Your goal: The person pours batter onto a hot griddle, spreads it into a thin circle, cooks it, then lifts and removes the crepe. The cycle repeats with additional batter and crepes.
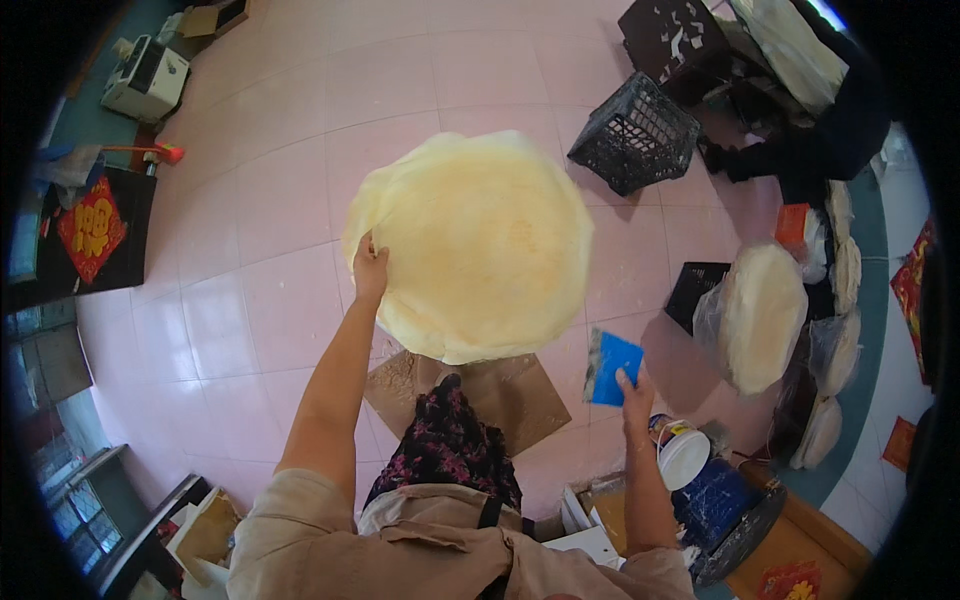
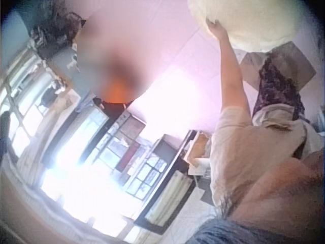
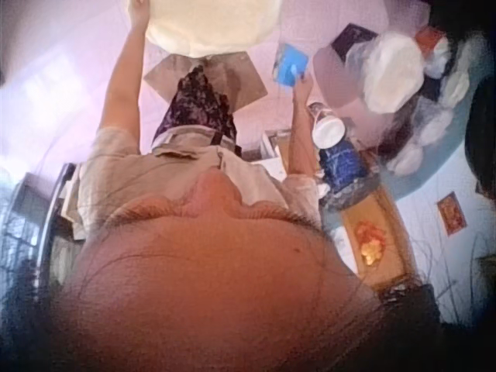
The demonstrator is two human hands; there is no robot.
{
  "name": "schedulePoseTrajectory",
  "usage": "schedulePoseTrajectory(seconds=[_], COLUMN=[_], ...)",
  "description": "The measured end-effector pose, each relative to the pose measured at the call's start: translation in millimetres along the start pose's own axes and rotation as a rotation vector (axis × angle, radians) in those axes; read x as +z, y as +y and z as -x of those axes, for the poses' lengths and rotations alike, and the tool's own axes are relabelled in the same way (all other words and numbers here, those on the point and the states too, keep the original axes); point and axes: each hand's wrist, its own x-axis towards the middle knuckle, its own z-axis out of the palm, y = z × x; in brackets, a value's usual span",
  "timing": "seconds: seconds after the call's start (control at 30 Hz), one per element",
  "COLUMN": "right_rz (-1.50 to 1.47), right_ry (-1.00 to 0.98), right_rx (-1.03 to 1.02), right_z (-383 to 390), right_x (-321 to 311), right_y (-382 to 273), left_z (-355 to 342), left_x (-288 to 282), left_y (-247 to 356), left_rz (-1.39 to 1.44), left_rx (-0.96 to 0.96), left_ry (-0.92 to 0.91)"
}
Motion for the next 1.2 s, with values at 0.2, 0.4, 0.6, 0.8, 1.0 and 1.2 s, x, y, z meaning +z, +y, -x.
schedulePoseTrajectory(seconds=[0.2,0.4,0.6,0.8,1.0,1.2], right_rz=[-0.214,-0.302,-0.333,-0.743,-1.013,-1.136], right_ry=[-0.012,0.036,0.036,0.276,0.399,0.66], right_rx=[0.261,0.283,0.314,0.438,0.37,0.045], right_z=[64,88,132,199,295,434], right_x=[-6,1,-14,-33,-81,-162], right_y=[53,51,67,82,94,73], left_z=[-6,48,70,98,251,438], left_x=[0,5,5,9,46,49], left_y=[-22,13,-18,-14,-42,-51], left_rz=[-0.308,-0.844,-0.984,-1.057,-1.021,-0.891], left_rx=[0.169,0.538,0.464,0.669,0.895,1.105], left_ry=[0.137,0.176,-0.121,-0.091,-0.611,-1.068])
